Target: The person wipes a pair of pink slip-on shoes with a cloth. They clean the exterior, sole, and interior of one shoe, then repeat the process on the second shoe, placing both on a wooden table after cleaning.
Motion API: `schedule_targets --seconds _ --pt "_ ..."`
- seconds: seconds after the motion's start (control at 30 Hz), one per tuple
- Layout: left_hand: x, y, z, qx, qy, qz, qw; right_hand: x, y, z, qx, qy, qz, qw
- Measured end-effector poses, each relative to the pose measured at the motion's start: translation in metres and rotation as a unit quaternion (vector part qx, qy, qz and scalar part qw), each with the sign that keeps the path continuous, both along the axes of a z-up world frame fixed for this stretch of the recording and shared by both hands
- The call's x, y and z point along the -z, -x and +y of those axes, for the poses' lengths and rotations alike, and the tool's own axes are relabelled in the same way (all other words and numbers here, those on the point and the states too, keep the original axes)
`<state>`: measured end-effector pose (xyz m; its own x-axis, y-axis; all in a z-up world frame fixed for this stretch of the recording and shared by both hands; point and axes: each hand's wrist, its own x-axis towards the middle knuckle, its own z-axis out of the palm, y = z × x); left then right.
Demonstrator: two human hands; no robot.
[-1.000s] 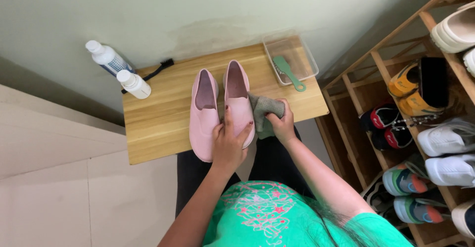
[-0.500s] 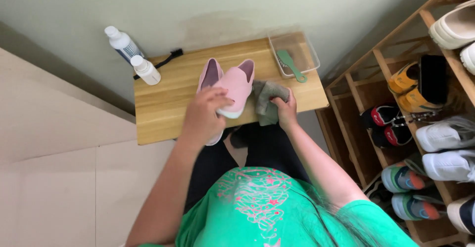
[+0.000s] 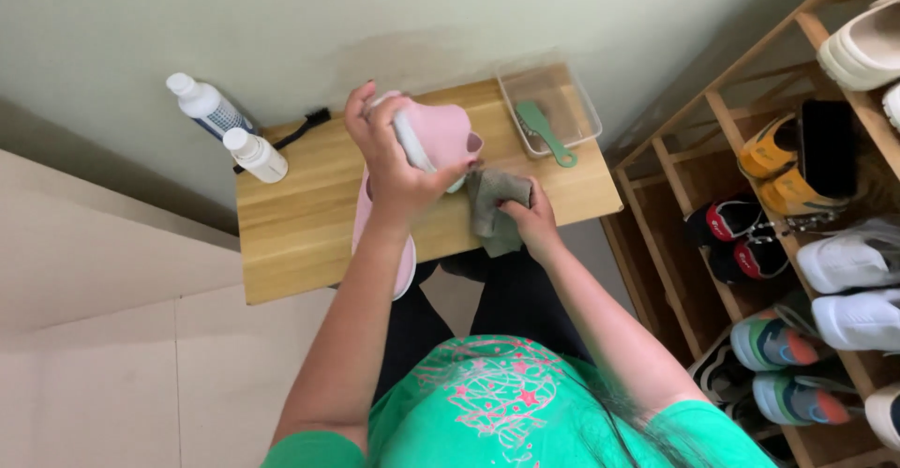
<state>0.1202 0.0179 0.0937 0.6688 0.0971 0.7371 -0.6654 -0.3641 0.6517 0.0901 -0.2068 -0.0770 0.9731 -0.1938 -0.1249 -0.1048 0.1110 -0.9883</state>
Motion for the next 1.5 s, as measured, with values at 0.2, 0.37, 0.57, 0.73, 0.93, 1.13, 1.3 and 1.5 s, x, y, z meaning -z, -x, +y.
schedule_targets --seconds 0.2,0.37,0.57,0.73,0.93,1.13,1.3,1.5 --pt "0.01 -0.006 0.005 0.125 0.077 0.181 0.972 0.003 0.0 0.001 -0.034 -0.003 0.027 0.999" --pt "0.017 -0.024 0.025 0.187 0.155 0.173 0.955 -0.03 0.003 -0.011 -0.004 0.004 0.023 1.0" --pt "0.015 -0.026 0.028 0.267 0.191 0.184 0.926 -0.104 0.002 -0.003 0.014 -0.003 0.026 1.0" --pt "0.022 -0.035 0.026 0.311 0.181 0.195 0.912 -0.092 -0.014 0.02 -0.018 0.037 0.043 0.998" --pt "0.026 -0.035 0.017 0.377 0.148 0.221 0.887 -0.082 -0.022 0.016 0.038 -0.047 0.034 0.998" --pt "0.004 -0.052 0.021 0.315 0.323 0.251 0.856 -0.137 0.003 0.01 -0.119 0.053 -0.043 0.991" --pt "0.074 -0.071 0.054 0.31 0.442 0.378 0.752 -0.129 0.008 -0.012 -0.065 0.249 -0.216 0.942" --pt "0.053 -0.035 0.109 0.304 0.526 0.371 0.702 -0.15 0.021 -0.037 -0.118 0.376 -0.251 0.884"
